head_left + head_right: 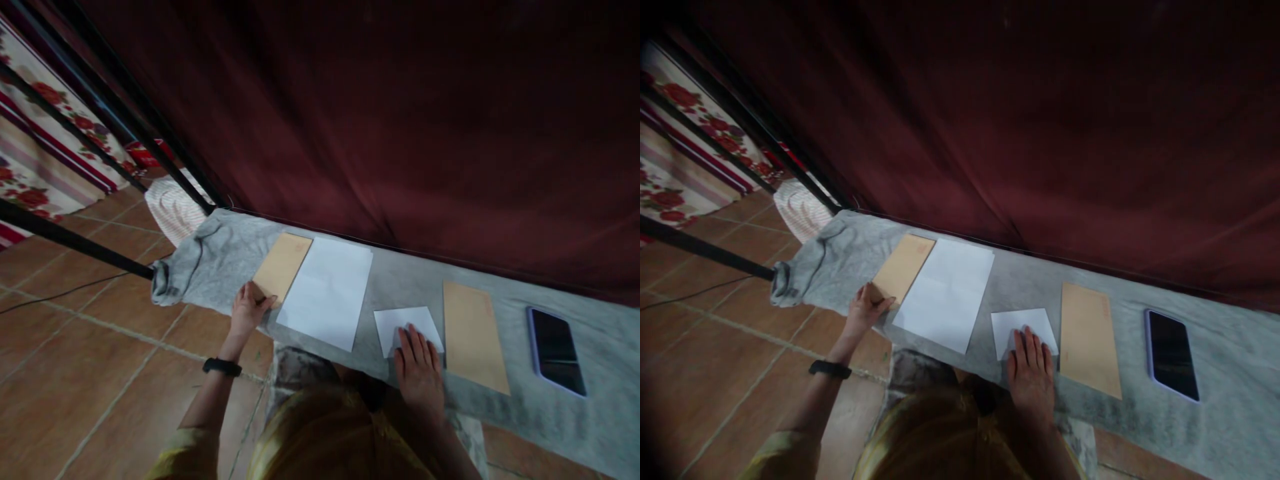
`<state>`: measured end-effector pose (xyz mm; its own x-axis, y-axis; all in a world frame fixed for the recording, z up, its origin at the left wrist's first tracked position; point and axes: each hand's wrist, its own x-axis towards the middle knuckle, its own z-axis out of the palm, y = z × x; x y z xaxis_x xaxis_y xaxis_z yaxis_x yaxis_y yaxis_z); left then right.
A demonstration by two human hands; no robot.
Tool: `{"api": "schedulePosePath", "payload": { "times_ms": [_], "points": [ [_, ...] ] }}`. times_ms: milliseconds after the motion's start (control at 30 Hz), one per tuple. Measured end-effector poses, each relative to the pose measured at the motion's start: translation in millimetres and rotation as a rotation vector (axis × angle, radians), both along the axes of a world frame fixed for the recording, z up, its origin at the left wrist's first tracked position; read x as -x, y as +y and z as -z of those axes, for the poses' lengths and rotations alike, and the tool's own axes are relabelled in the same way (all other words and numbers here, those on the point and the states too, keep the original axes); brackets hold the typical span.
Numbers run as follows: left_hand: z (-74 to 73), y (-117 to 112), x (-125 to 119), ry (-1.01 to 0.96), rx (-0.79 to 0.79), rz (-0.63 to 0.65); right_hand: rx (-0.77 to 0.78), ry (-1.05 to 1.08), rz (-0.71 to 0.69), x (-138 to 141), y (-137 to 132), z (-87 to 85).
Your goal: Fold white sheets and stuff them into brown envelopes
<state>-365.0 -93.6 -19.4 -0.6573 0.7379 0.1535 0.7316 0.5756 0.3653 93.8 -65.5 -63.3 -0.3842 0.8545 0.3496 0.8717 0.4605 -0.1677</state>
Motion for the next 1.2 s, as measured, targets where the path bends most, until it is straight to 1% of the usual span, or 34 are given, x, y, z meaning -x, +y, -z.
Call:
{"api": "schedulePosePath", "payload": {
  "times_ms": [67,133,300,433,533,667,767,900,1033,1200],
  "points": [
    [2.5,-2,-2,-0.012,0.006,-0.001,-0.004,-0.005,-0.001,0,0,0.2],
    [0.6,-1,-5,-0.015,0.014,-0.008,-0.010,-0.008,-0.002,0,1,-0.3],
    [-10.3,3,-9,0.025,0.091,0.011,-0.011,-0.031,0.000,0,3,-5.1],
    [-19.1,6,-12,0.052,0.196,-0.010,0.010,-0.049,0.029,2,5,-10.0],
    [-26.1,9,-18,0.035,0.270,-0.039,0.020,-0.053,0.036,3,6,-11.1],
    [-32.5,17,-22,0.062,0.280,-0.062,0.002,-0.039,0.027,3,6,-9.9],
    [-33.5,24,-17,0.085,0.303,-0.056,-0.002,-0.034,0.017,2,6,-9.3],
    [-32.9,31,-1,0.085,0.333,-0.052,0.004,-0.033,0.010,1,5,-8.4],
    [-33.0,32,8,0.085,0.312,-0.041,0.001,-0.016,0.007,1,6,-5.6],
    [-32.6,30,6,0.106,0.180,-0.113,-0.002,-0.013,0.006,1,6,-5.3]
  ]
}}
